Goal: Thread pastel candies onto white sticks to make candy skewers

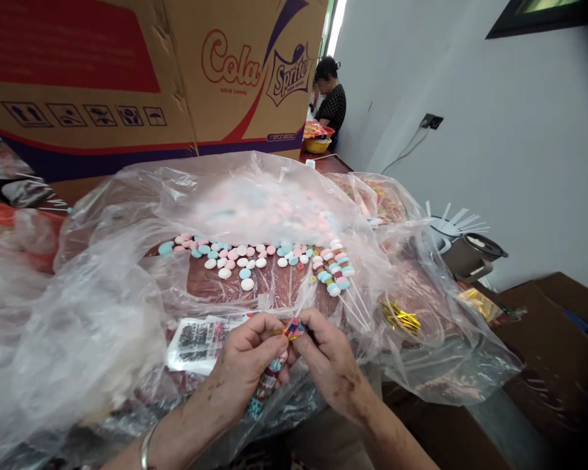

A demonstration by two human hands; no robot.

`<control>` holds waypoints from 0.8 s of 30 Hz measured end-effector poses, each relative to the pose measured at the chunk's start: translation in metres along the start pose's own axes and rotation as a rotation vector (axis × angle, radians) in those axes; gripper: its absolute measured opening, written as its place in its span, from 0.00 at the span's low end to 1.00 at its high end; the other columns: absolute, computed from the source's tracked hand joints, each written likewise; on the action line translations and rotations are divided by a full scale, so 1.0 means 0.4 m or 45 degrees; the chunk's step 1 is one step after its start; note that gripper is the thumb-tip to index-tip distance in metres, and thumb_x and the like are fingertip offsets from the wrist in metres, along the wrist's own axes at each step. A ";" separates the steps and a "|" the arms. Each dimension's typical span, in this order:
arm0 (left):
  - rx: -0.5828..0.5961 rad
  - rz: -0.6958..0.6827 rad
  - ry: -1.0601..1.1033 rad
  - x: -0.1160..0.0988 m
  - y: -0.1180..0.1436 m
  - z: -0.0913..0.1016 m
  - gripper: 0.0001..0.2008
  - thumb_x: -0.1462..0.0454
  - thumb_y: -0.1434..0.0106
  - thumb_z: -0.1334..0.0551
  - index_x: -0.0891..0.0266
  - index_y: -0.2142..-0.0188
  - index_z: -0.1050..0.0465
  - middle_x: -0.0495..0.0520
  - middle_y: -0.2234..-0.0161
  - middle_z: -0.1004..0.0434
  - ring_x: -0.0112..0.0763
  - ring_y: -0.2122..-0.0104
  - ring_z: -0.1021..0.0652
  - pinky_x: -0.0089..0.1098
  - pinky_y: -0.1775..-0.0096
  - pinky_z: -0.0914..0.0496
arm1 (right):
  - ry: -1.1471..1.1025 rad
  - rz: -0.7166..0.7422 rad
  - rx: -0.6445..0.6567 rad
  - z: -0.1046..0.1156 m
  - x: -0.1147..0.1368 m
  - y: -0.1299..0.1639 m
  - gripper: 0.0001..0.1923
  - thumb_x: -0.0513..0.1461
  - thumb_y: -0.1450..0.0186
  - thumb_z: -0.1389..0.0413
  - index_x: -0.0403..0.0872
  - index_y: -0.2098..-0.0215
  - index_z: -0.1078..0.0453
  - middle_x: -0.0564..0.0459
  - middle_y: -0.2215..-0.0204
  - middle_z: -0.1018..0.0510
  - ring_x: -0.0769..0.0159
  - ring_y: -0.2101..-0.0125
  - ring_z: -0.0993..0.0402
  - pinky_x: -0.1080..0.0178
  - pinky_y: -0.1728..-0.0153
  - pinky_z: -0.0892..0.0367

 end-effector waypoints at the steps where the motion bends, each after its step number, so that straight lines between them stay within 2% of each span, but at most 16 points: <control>1: -0.024 -0.027 -0.007 -0.003 -0.001 0.002 0.14 0.57 0.46 0.30 0.63 0.73 0.30 0.47 0.79 0.25 0.23 0.83 0.27 0.22 0.80 0.36 | 0.063 0.014 -0.019 0.003 -0.003 0.000 0.08 0.44 0.30 0.49 0.51 0.65 0.35 0.59 0.76 0.27 0.69 0.77 0.28 0.66 0.73 0.31; 5: -0.061 -0.097 -0.016 -0.013 -0.008 0.007 0.13 0.58 0.46 0.30 0.63 0.75 0.31 0.46 0.79 0.25 0.22 0.82 0.27 0.21 0.79 0.35 | 0.366 0.098 -0.105 0.019 -0.013 0.002 0.09 0.40 0.30 0.50 0.49 0.66 0.31 0.56 0.72 0.25 0.68 0.71 0.29 0.66 0.67 0.34; 8: -0.052 0.002 -0.007 0.006 -0.011 0.005 0.14 0.57 0.46 0.30 0.62 0.72 0.32 0.47 0.78 0.24 0.23 0.83 0.26 0.21 0.81 0.36 | 0.475 0.166 -0.151 0.027 -0.012 0.003 0.09 0.38 0.31 0.50 0.48 0.68 0.31 0.56 0.73 0.26 0.67 0.70 0.30 0.66 0.67 0.35; 11: -0.079 0.042 0.045 0.022 -0.010 0.005 0.16 0.56 0.47 0.29 0.61 0.67 0.32 0.47 0.78 0.23 0.24 0.84 0.26 0.22 0.82 0.35 | 0.466 0.209 -0.139 0.027 -0.005 -0.003 0.08 0.36 0.32 0.49 0.49 0.68 0.30 0.55 0.72 0.25 0.66 0.68 0.28 0.66 0.65 0.35; 15: -0.108 -0.038 0.048 0.010 -0.006 0.008 0.16 0.57 0.48 0.28 0.62 0.70 0.31 0.46 0.79 0.24 0.23 0.83 0.26 0.21 0.81 0.35 | 0.322 0.141 -0.047 0.020 -0.007 -0.009 0.08 0.37 0.31 0.49 0.49 0.68 0.29 0.56 0.73 0.24 0.67 0.69 0.27 0.67 0.67 0.34; 19: -0.141 -0.054 0.045 -0.007 -0.007 0.009 0.15 0.58 0.49 0.28 0.62 0.72 0.32 0.47 0.78 0.23 0.23 0.84 0.26 0.22 0.81 0.35 | 0.379 0.152 -0.127 0.031 -0.010 -0.004 0.08 0.37 0.32 0.47 0.48 0.68 0.27 0.56 0.72 0.23 0.69 0.71 0.27 0.68 0.68 0.35; 24: -0.168 -0.022 0.052 -0.002 -0.017 0.006 0.16 0.58 0.50 0.28 0.62 0.71 0.31 0.45 0.80 0.24 0.23 0.84 0.27 0.21 0.82 0.36 | 0.478 0.174 -0.163 0.030 -0.015 0.002 0.09 0.35 0.32 0.48 0.47 0.69 0.30 0.56 0.73 0.23 0.69 0.72 0.27 0.69 0.68 0.34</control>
Point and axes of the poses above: each hand's wrist, its own y-axis away from the middle knuckle, its own z-axis out of the back of the hand, x = y × z, the point moved 5 cm from there along -y, towards the middle knuckle
